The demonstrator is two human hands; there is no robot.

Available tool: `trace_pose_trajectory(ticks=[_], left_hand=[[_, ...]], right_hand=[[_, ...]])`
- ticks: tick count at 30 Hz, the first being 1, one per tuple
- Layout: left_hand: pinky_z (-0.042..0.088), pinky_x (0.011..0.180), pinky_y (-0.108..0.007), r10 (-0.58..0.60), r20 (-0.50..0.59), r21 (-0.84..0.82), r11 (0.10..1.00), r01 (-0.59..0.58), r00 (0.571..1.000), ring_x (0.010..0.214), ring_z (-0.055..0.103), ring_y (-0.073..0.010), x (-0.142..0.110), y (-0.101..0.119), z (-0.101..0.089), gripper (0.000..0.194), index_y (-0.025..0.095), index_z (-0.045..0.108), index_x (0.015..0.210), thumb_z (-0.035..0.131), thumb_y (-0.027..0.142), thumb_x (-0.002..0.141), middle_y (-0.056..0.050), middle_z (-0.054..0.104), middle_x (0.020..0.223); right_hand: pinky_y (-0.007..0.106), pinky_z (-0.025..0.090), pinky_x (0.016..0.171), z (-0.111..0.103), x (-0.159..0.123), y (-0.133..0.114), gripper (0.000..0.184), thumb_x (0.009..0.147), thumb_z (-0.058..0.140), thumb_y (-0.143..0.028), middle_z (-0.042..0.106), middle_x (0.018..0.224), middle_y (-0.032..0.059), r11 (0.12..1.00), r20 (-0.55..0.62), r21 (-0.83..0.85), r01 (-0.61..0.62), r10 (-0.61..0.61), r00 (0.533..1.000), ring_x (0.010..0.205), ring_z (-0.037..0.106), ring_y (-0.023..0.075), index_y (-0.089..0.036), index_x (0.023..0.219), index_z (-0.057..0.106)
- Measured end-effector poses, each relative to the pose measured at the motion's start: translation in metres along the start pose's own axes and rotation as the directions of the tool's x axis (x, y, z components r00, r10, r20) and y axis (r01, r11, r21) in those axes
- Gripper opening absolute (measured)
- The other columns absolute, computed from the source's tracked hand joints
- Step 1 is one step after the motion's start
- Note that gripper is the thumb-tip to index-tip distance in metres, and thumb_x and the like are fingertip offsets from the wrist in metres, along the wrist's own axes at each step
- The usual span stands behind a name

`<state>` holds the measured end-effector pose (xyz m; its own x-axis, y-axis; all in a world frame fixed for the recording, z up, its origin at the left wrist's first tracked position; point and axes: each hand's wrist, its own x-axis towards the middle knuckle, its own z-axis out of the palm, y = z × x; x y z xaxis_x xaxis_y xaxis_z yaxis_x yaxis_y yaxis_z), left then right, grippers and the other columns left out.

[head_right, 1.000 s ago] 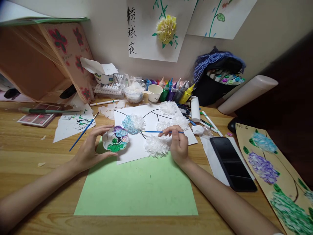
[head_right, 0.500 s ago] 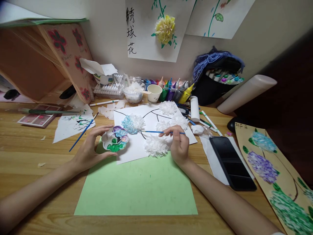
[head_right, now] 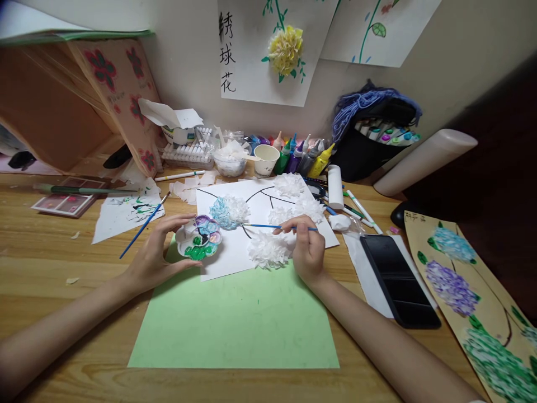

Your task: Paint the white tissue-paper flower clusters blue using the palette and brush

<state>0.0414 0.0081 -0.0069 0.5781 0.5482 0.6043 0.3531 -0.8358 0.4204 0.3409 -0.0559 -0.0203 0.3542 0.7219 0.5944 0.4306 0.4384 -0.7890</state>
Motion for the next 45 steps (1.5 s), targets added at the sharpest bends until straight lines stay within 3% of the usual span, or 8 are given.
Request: trace_pose_trajectory(ticks=[16,20,23,27,30,45], left_hand=[[0.056,0.095,-0.049,0.001,0.01,0.003,1.0,-0.001,1.0,0.121,0.06,-0.0298,0.001,0.001,0.0,0.076,0.019,0.04,0.132,0.081,0.041,0.072,-0.018,0.061,0.127],[0.056,0.094,-0.048,-0.03,0.027,-0.006,1.0,0.03,0.999,0.122,0.06,-0.03,-0.001,0.001,0.0,0.077,0.02,0.039,0.133,0.081,0.041,0.073,-0.017,0.061,0.129],[0.056,0.093,-0.047,-0.064,0.042,-0.02,0.998,0.065,0.997,0.123,0.059,-0.0298,-0.003,0.001,0.001,0.077,0.022,0.038,0.134,0.081,0.04,0.073,-0.017,0.059,0.131],[0.055,0.096,-0.048,-0.081,0.038,-0.022,0.996,0.082,0.996,0.124,0.059,-0.0299,-0.003,0.002,0.001,0.078,0.023,0.038,0.135,0.082,0.039,0.072,-0.015,0.059,0.131],[0.055,0.095,-0.047,-0.073,0.034,-0.026,0.997,0.074,0.997,0.123,0.059,-0.0299,-0.002,0.002,0.001,0.079,0.024,0.038,0.135,0.082,0.038,0.071,-0.015,0.06,0.131],[0.052,0.102,-0.049,-0.028,0.037,-0.08,0.996,0.031,0.999,0.126,0.059,-0.0291,-0.004,0.001,0.002,0.078,0.025,0.036,0.136,0.082,0.034,0.073,-0.017,0.059,0.135]], right_hand=[[0.034,0.049,0.064,-0.001,-0.001,0.0,0.038,0.1,0.039,-0.036,0.068,0.068,0.002,0.997,0.016,-0.029,0.077,-0.076,0.997,0.07,0.065,0.0183,-0.021,0.077,0.065],[0.038,0.05,0.068,-0.001,-0.004,-0.001,0.036,0.1,0.038,-0.035,0.068,0.067,0.002,0.991,-0.022,0.041,0.127,-0.126,0.992,0.069,0.066,0.0198,-0.023,0.078,0.064],[0.039,0.052,0.07,-0.003,-0.008,-0.003,0.03,0.099,0.039,-0.033,0.073,0.078,0.0036,0.973,0.085,0.064,0.223,-0.228,0.97,0.078,0.067,0.0211,-0.024,0.089,0.066],[0.037,0.053,0.071,-0.006,-0.012,-0.01,0.028,0.098,0.039,-0.028,0.077,0.095,0.0046,0.918,0.332,0.019,0.396,-0.38,0.864,0.086,0.067,0.0206,-0.025,0.108,0.065],[0.036,0.054,0.07,-0.006,-0.012,-0.015,0.03,0.097,0.038,-0.026,0.078,0.099,0.0045,0.887,0.408,0.015,0.462,-0.427,0.807,0.084,0.067,0.0203,-0.026,0.114,0.063],[0.036,0.052,0.071,-0.005,-0.011,-0.014,0.03,0.098,0.04,-0.025,0.078,0.103,0.0037,0.901,0.453,0.018,0.434,-0.395,0.8,0.085,0.064,0.0199,-0.026,0.117,0.063]])
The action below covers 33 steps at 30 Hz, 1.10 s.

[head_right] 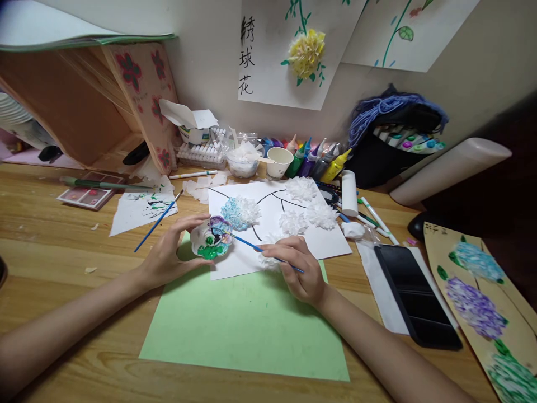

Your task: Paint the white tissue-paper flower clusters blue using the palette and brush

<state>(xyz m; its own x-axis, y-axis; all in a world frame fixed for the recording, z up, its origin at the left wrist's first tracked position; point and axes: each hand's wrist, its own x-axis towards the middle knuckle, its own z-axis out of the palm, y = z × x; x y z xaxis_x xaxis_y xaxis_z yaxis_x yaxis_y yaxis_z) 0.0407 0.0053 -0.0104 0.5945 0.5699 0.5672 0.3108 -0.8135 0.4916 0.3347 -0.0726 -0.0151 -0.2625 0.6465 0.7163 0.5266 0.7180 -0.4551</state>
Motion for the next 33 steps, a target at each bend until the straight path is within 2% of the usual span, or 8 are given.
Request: trace_pose_trajectory(ticks=[2,9,23,33], left_hand=[[0.052,0.102,-0.048,0.004,0.0,-0.004,1.0,-0.004,1.0,0.127,0.058,-0.0288,-0.0005,-0.0004,0.0001,0.077,0.024,0.036,0.136,0.082,0.033,0.074,-0.017,0.059,0.135],[0.054,0.099,-0.05,0.012,-0.011,0.027,1.0,-0.011,1.0,0.125,0.059,-0.0308,0.0004,0.0005,-0.0008,0.08,0.024,0.037,0.136,0.083,0.035,0.071,-0.017,0.06,0.134],[0.054,0.099,-0.049,0.025,-0.015,0.02,0.999,-0.025,1.0,0.126,0.059,-0.0299,0.0021,0.0017,-0.0011,0.079,0.023,0.038,0.136,0.082,0.039,0.072,-0.018,0.059,0.133],[0.054,0.098,-0.05,0.012,-0.006,0.026,1.0,-0.011,1.0,0.124,0.06,-0.0311,0.0009,0.0019,-0.0013,0.081,0.024,0.037,0.136,0.084,0.037,0.07,-0.017,0.06,0.133]], right_hand=[[0.037,0.052,0.07,-0.0001,-0.001,0.0003,0.03,0.098,0.039,-0.026,0.078,0.102,0.0037,1.0,-0.004,0.015,-0.002,0.002,1.0,0.084,0.064,0.0202,-0.026,0.117,0.063],[0.038,0.052,0.07,0.0008,-0.0049,0.0018,0.031,0.097,0.039,-0.025,0.078,0.093,0.004,0.998,-0.139,0.025,-0.058,0.061,0.988,0.085,0.066,0.022,-0.027,0.11,0.067],[0.039,0.051,0.072,0.0015,-0.0044,0.0021,0.03,0.097,0.039,-0.026,0.077,0.1,0.0033,0.999,-0.054,0.022,-0.049,0.05,0.997,0.086,0.065,0.0215,-0.028,0.115,0.064],[0.039,0.051,0.07,0.0013,-0.0078,0.0026,0.03,0.097,0.04,-0.03,0.078,0.091,0.0038,0.998,-0.129,0.009,-0.059,0.059,0.99,0.082,0.065,0.0222,-0.028,0.107,0.067]])
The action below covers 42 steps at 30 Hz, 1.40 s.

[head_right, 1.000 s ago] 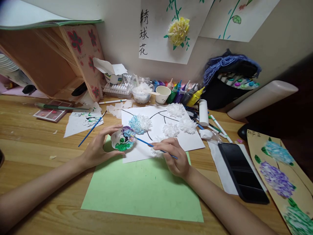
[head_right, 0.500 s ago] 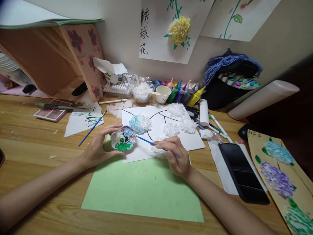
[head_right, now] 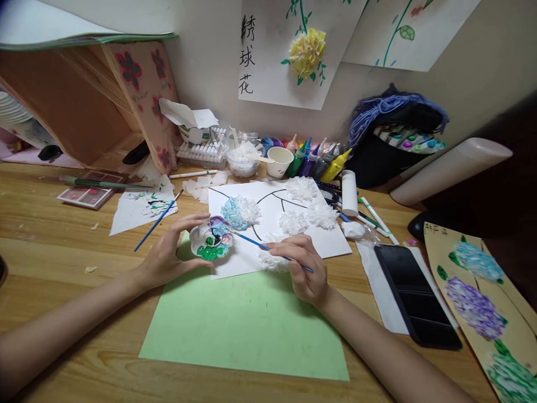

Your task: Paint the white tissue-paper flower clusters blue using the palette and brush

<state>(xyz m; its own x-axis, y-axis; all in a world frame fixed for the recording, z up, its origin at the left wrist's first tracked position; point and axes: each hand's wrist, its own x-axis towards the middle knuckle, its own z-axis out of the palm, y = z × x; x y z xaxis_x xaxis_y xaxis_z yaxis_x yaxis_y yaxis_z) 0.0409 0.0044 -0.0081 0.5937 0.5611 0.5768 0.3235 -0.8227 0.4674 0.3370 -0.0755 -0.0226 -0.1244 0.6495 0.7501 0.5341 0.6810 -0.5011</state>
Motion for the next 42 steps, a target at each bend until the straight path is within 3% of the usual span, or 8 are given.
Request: trace_pose_trajectory(ticks=[4,8,10,12,31,42], left_hand=[[0.055,0.097,-0.048,-0.024,0.013,0.004,1.0,0.024,1.0,0.125,0.059,-0.0301,0.0,-0.001,0.0,0.081,0.025,0.035,0.136,0.082,0.039,0.071,-0.017,0.059,0.134],[0.055,0.095,-0.046,-0.052,0.01,0.014,0.999,0.052,0.999,0.124,0.059,-0.0296,0.001,-0.002,0.0,0.079,0.025,0.037,0.136,0.082,0.04,0.072,-0.016,0.059,0.132],[0.056,0.093,-0.046,-0.052,0.006,0.017,0.998,0.052,0.999,0.124,0.059,-0.0298,0.001,-0.002,0.0,0.079,0.024,0.037,0.136,0.082,0.039,0.072,-0.017,0.06,0.132],[0.057,0.092,-0.046,-0.047,0.001,0.022,0.999,0.047,0.999,0.123,0.06,-0.03,0.001,-0.002,0.0,0.079,0.023,0.038,0.136,0.082,0.039,0.072,-0.017,0.06,0.131],[0.057,0.092,-0.045,-0.023,-0.016,0.043,0.999,0.023,1.0,0.122,0.061,-0.0292,0.002,-0.003,0.0,0.078,0.02,0.04,0.134,0.082,0.041,0.072,-0.018,0.062,0.129],[0.057,0.092,-0.043,-0.011,-0.01,0.049,0.999,0.011,1.0,0.122,0.061,-0.0286,0.003,-0.002,-0.001,0.076,0.019,0.04,0.133,0.081,0.04,0.072,-0.017,0.062,0.128]], right_hand=[[0.041,0.051,0.07,0.003,0.0,0.0,0.032,0.096,0.04,-0.038,0.074,0.081,0.0044,0.992,-0.175,0.054,-0.112,0.12,0.977,0.078,0.066,0.0232,-0.027,0.091,0.069],[0.04,0.048,0.068,0.006,0.009,0.004,0.03,0.095,0.043,-0.033,0.068,0.071,0.0022,0.954,-0.396,0.2,-0.222,0.286,0.873,0.07,0.066,0.0221,-0.024,0.079,0.066],[0.038,0.046,0.065,0.006,0.013,0.007,0.029,0.094,0.043,-0.031,0.064,0.066,0.0005,0.928,-0.439,0.267,-0.26,0.357,0.824,0.062,0.064,0.0204,-0.023,0.075,0.063],[0.037,0.043,0.062,0.006,0.015,0.011,0.029,0.095,0.042,-0.031,0.063,0.064,-0.0003,0.912,-0.444,0.288,-0.291,0.397,0.804,0.058,0.062,0.0193,-0.023,0.074,0.061],[0.031,0.047,0.066,0.006,0.015,0.01,0.037,0.098,0.04,-0.039,0.067,0.071,0.0007,0.905,-0.347,0.148,-0.4,0.426,0.835,0.068,0.066,0.0156,-0.02,0.075,0.062],[0.035,0.049,0.069,0.006,0.012,0.01,0.034,0.098,0.042,-0.037,0.068,0.07,0.0004,0.933,-0.356,0.182,-0.311,0.358,0.864,0.066,0.066,0.0175,-0.022,0.076,0.063]])
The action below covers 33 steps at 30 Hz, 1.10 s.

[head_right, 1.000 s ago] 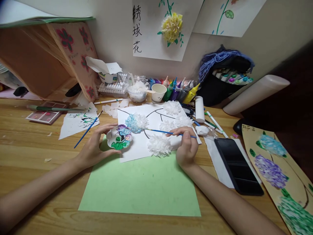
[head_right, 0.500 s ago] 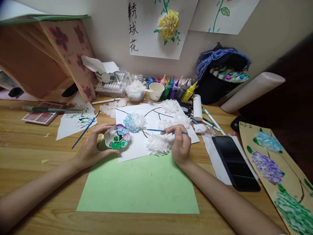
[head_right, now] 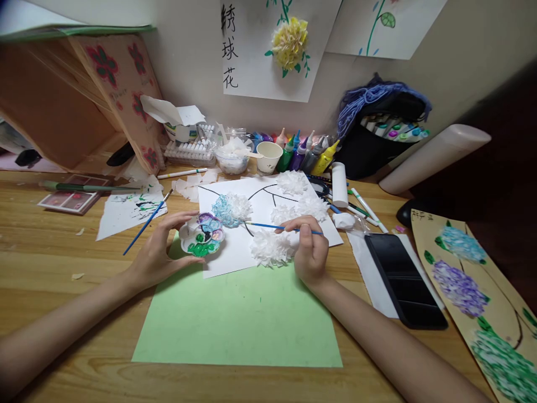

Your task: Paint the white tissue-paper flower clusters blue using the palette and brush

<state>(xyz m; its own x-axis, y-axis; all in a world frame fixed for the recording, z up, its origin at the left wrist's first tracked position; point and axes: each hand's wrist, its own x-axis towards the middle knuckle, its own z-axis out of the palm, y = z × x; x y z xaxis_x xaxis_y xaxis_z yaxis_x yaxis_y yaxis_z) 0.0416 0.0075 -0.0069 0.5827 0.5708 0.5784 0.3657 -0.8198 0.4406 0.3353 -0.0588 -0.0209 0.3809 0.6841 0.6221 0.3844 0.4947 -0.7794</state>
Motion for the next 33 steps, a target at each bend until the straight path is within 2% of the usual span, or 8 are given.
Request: trace_pose_trajectory(ticks=[4,9,13,17,21,27,33], left_hand=[[0.057,0.092,-0.044,-0.012,0.0,-0.005,1.0,0.012,1.0,0.122,0.061,-0.0285,-0.0003,0.0003,-0.0003,0.076,0.02,0.04,0.134,0.081,0.041,0.072,-0.017,0.062,0.128],[0.057,0.093,-0.044,-0.014,-0.004,-0.021,1.0,0.014,1.0,0.123,0.06,-0.0286,-0.0013,-0.001,0.0009,0.079,0.021,0.04,0.135,0.082,0.04,0.071,-0.016,0.061,0.13],[0.057,0.092,-0.044,-0.013,-0.003,-0.015,1.0,0.012,1.0,0.122,0.061,-0.0289,-0.0005,-0.0009,0.0009,0.078,0.02,0.04,0.134,0.082,0.04,0.071,-0.017,0.062,0.129],[0.057,0.092,-0.045,-0.006,-0.002,-0.008,1.0,0.006,1.0,0.122,0.061,-0.0295,-0.0003,-0.0009,0.001,0.079,0.02,0.04,0.134,0.082,0.041,0.071,-0.018,0.062,0.129],[0.057,0.092,-0.045,-0.005,-0.005,-0.01,1.0,0.005,1.0,0.123,0.061,-0.0292,-0.0007,-0.0016,0.0016,0.078,0.02,0.04,0.134,0.082,0.041,0.072,-0.018,0.062,0.129],[0.058,0.091,-0.046,-0.007,-0.001,0.0,1.0,0.007,1.0,0.121,0.061,-0.0298,0.0004,-0.0006,0.0003,0.08,0.021,0.039,0.136,0.082,0.04,0.071,-0.017,0.062,0.128],[0.06,0.085,-0.042,-0.014,-0.001,0.011,1.0,0.014,1.0,0.121,0.062,-0.0294,0.0018,0.0,-0.0001,0.082,0.025,0.038,0.137,0.084,0.037,0.07,-0.015,0.062,0.131]], right_hand=[[0.035,0.049,0.069,0.0001,-0.0004,0.0004,0.035,0.099,0.041,-0.036,0.068,0.071,0.0007,1.0,-0.005,-0.016,0.013,-0.013,1.0,0.068,0.066,0.0177,-0.022,0.076,0.063],[0.034,0.049,0.07,-0.0002,-0.0002,-0.0011,0.034,0.099,0.04,-0.034,0.069,0.071,0.0004,0.997,0.051,-0.07,0.021,-0.018,0.999,0.072,0.067,0.0173,-0.022,0.078,0.063],[0.035,0.049,0.07,-0.0001,-0.0004,-0.0014,0.034,0.099,0.04,-0.035,0.069,0.071,0.0004,0.999,0.023,-0.043,0.033,-0.033,0.999,0.069,0.066,0.0173,-0.022,0.078,0.062],[0.035,0.05,0.07,-0.0001,-0.0005,-0.0019,0.033,0.099,0.04,-0.034,0.069,0.072,0.0009,0.997,0.061,-0.069,0.024,-0.02,0.998,0.072,0.067,0.018,-0.022,0.078,0.062],[0.036,0.05,0.07,-0.0002,-0.0009,-0.0017,0.032,0.098,0.04,-0.035,0.069,0.072,0.0015,0.998,0.039,-0.058,0.033,-0.031,0.999,0.071,0.066,0.0185,-0.022,0.078,0.063],[0.036,0.049,0.071,0.0,-0.001,-0.0003,0.029,0.097,0.041,-0.032,0.068,0.075,0.0014,0.999,0.087,-0.016,0.048,-0.046,0.995,0.074,0.066,0.0187,-0.022,0.082,0.063],[0.036,0.049,0.072,-0.0011,-0.001,-0.0004,0.028,0.097,0.04,-0.03,0.069,0.076,0.0019,0.997,0.058,-0.01,0.079,-0.078,0.995,0.074,0.066,0.0187,-0.023,0.083,0.063]])
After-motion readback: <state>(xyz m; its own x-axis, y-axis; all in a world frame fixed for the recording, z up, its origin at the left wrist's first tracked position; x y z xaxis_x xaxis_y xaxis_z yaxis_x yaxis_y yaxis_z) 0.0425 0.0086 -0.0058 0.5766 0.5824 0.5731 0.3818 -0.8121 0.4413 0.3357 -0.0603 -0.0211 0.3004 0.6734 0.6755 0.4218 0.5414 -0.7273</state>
